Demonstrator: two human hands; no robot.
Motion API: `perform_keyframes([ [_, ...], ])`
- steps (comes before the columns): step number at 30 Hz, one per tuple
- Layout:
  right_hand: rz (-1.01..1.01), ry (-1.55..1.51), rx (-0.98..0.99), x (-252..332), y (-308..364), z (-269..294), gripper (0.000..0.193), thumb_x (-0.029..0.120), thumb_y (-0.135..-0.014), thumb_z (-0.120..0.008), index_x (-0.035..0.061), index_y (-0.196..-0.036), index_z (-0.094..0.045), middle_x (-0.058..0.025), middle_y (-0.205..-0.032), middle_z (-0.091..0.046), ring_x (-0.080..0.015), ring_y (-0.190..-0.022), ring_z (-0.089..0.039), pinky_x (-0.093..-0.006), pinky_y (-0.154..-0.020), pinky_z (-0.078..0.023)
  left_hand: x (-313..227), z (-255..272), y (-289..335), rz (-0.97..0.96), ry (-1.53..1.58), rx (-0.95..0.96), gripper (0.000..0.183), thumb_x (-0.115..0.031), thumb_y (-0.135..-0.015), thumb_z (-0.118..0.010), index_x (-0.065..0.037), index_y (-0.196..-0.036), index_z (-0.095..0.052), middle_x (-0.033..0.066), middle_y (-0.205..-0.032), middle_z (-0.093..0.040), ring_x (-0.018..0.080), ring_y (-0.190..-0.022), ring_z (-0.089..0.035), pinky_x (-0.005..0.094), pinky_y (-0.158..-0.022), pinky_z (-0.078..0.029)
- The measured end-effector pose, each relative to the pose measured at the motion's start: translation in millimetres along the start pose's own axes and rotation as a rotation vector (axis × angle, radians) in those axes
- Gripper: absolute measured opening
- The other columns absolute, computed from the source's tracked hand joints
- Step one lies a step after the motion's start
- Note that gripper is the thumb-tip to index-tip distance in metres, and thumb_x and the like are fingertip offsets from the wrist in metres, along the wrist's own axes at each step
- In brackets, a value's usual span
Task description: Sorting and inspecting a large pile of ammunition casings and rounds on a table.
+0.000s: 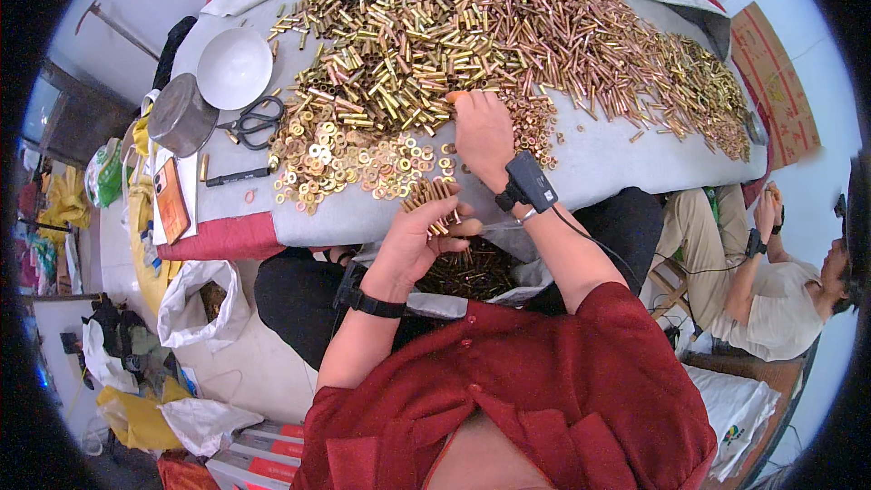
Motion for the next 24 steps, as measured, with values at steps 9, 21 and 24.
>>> perform_keyframes([
  [9, -0.003, -0.471, 0.050, 21.7, 30.1, 40.0, 0.025, 0.002, -0.075, -0.056, 0.0063, -0.099, -0.061, -0.0127, -0.093, -0.054, -0.0316, -0.092, -0.051, -0.0390, -0.080, -0.042, -13.0, 7.9, 3.9, -0.182, -0.199, -0.126, 0.019, -0.013, -0.085, -0.063, -0.006, -0.101, -0.055, 0.0049, -0.078, -0.060, 0.0136, -0.057, -0.063, 0.0188, -0.035, -0.034],
  [21, 0.149, -0.411, 0.090, 22.3, 56.9, 66.8, 0.025, -0.001, -0.074, -0.056, 0.0056, -0.097, -0.062, -0.0133, -0.102, -0.053, -0.0306, -0.093, -0.052, -0.0371, -0.078, -0.047, -0.5, 5.7, -1.4, -0.047, -0.104, -0.009, 0.018, -0.016, -0.084, -0.067, -0.007, -0.095, -0.056, 0.0025, -0.074, -0.057, 0.0126, -0.048, -0.056, 0.0170, -0.031, -0.026],
  [24, 0.113, -0.378, 0.087, 18.0, 58.0, 70.2, 0.024, -0.001, -0.074, -0.055, 0.0060, -0.096, -0.063, -0.0127, -0.103, -0.053, -0.0302, -0.094, -0.052, -0.0369, -0.078, -0.047, -1.9, 4.4, -2.8, -0.069, -0.092, -0.004, 0.019, -0.016, -0.084, -0.068, -0.007, -0.094, -0.056, 0.0033, -0.074, -0.058, 0.0127, -0.048, -0.056, 0.0173, -0.030, -0.026],
])
Point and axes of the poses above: each hand's wrist, its own y-axis away from the middle knuckle, its own z-axis out of the back of the hand, x = y × z, the point moved 6 cm from there along -y, towards the middle knuckle
